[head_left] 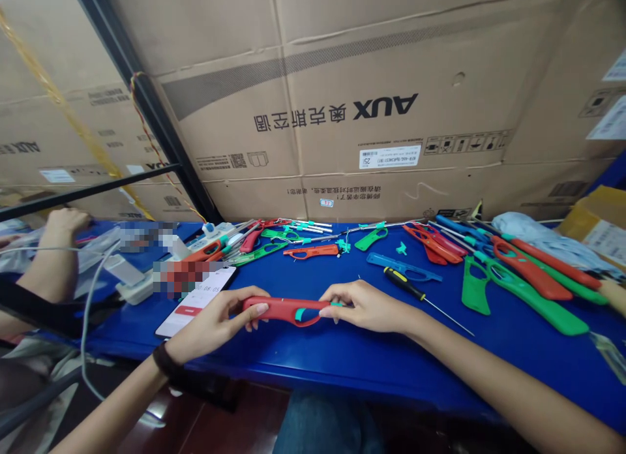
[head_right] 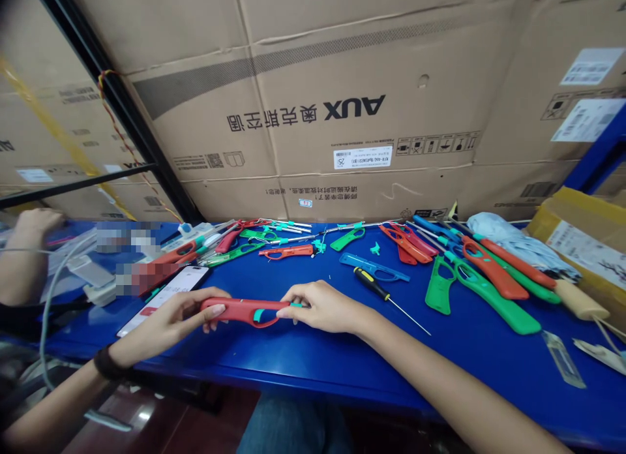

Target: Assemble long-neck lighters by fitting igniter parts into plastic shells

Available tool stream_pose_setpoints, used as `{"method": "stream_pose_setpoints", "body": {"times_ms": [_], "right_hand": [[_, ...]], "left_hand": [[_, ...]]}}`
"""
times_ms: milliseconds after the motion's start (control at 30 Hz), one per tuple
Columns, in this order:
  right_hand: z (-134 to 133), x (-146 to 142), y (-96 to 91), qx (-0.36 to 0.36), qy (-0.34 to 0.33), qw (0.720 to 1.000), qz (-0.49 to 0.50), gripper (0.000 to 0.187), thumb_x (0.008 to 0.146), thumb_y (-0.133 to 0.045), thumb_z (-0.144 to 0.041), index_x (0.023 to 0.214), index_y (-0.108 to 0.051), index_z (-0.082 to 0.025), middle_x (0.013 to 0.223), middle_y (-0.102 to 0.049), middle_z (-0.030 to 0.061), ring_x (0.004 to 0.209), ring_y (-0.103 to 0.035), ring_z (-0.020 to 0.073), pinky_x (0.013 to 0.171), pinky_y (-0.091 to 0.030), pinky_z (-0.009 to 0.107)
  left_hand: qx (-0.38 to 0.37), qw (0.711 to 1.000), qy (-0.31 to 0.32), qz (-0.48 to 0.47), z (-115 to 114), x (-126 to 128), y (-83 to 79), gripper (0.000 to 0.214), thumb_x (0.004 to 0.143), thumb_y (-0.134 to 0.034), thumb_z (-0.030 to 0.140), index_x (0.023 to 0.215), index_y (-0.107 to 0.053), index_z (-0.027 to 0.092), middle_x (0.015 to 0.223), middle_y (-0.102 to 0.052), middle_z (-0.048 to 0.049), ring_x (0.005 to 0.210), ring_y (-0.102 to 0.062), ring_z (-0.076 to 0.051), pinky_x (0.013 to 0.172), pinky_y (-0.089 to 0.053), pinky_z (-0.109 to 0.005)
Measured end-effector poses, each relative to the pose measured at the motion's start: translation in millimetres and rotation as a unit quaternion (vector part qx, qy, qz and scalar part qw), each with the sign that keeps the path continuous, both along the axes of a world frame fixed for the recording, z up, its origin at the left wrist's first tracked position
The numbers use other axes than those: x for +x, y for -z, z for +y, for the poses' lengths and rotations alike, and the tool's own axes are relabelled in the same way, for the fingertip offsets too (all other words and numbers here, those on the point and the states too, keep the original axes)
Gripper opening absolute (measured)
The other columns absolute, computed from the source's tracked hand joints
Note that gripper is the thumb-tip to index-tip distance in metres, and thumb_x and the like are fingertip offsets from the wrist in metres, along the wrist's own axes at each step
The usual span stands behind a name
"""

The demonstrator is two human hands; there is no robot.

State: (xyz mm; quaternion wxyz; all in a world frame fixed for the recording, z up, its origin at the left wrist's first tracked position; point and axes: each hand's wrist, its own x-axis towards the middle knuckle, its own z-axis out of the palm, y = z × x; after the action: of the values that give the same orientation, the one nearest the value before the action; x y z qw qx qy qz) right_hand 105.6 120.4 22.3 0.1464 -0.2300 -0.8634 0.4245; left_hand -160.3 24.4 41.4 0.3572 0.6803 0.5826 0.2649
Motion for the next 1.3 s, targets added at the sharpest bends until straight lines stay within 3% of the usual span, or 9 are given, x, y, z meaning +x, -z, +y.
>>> {"method": "stream_pose_setpoints", "body": {"times_ms": [167,300,433,767,1000,1133,1300], "right_hand": [[6.6,6.4,-4.4,0.041,-0.028,0.998,-0.038,0.033,0.094,-0.042,-0.038,0.086,-0.064,-0.015,0.066,-0.066,0.0011,0.056,-0.055,0.0109,0.056,-0.039,0.021],[4.5,6.6,-4.2,0.027,-0.04,0.999,-0.023,0.033,0.094,-0.043,-0.038,0.083,-0.064,-0.016,0.069,-0.065,0.001,0.057,-0.054,0.0103,0.054,-0.037,0.02],[-0.1,3.0,-1.2,0.016,-0.034,0.999,-0.006,0.032,0.093,-0.044,-0.037,0.081,-0.064,-0.015,0.067,-0.063,0.0005,0.057,-0.052,0.0098,0.054,-0.037,0.02],[-1.0,0.6,3.9,0.042,-0.026,0.999,-0.013,0.028,0.09,-0.047,-0.035,0.077,-0.063,-0.016,0.065,-0.06,-0.0003,0.056,-0.05,0.0101,0.053,-0.035,0.02],[1.9,0.9,3.9,0.002,-0.041,0.998,-0.037,0.032,0.09,-0.047,-0.039,0.083,-0.066,-0.015,0.063,-0.06,0.0,0.056,-0.053,0.0108,0.054,-0.038,0.02],[6.3,-0.6,8.9,0.033,-0.013,0.998,-0.054,0.032,0.092,-0.044,-0.039,0.085,-0.064,-0.016,0.063,-0.059,-0.0006,0.056,-0.052,0.0108,0.054,-0.037,0.021],[14.4,5.6,11.6,0.104,0.035,0.992,-0.057,0.023,0.091,-0.049,-0.04,0.096,-0.059,-0.02,0.068,-0.059,-0.0016,0.06,-0.053,0.0125,0.056,-0.036,0.022]], "left_hand": [[-0.007,1.0,-0.012,0.001,2.3,-4.3,-5.1,0.035,0.084,-0.051,0.049,0.096,-0.057,0.016,0.076,-0.059,-0.0014,0.06,-0.053,-0.013,0.057,-0.048,-0.024],[-0.025,1.0,-0.012,0.01,-2.1,-3.5,-6.2,0.037,0.086,-0.046,0.052,0.091,-0.055,0.016,0.072,-0.054,0.0002,0.053,-0.044,-0.01,0.045,-0.038,-0.019],[-0.008,0.999,-0.001,0.034,-7.5,-3.8,-6.2,0.036,0.088,-0.044,0.051,0.088,-0.055,0.016,0.073,-0.052,0.0002,0.061,-0.042,-0.011,0.051,-0.034,-0.02],[-0.071,0.997,-0.025,-0.01,-16.1,0.8,6.2,0.044,0.085,-0.043,0.059,0.091,-0.053,0.016,0.074,-0.049,0.0,0.066,-0.044,-0.014,0.056,-0.036,-0.022],[-0.013,1.0,-0.009,0.026,-13.0,1.1,11.3,0.042,0.088,-0.04,0.056,0.095,-0.055,0.017,0.077,-0.05,-0.0003,0.069,-0.044,-0.014,0.059,-0.038,-0.021],[-0.022,0.999,0.001,0.038,-1.8,-5.2,12.1,0.044,0.089,-0.04,0.054,0.11,-0.055,0.019,0.079,-0.054,-0.0005,0.067,-0.046,-0.014,0.058,-0.039,-0.022],[-0.004,0.998,-0.043,0.053,10.8,-12.6,17.9,0.049,0.092,-0.032,0.052,0.114,-0.059,0.019,0.087,-0.06,-0.0025,0.072,-0.051,-0.016,0.071,-0.044,-0.026]]}}
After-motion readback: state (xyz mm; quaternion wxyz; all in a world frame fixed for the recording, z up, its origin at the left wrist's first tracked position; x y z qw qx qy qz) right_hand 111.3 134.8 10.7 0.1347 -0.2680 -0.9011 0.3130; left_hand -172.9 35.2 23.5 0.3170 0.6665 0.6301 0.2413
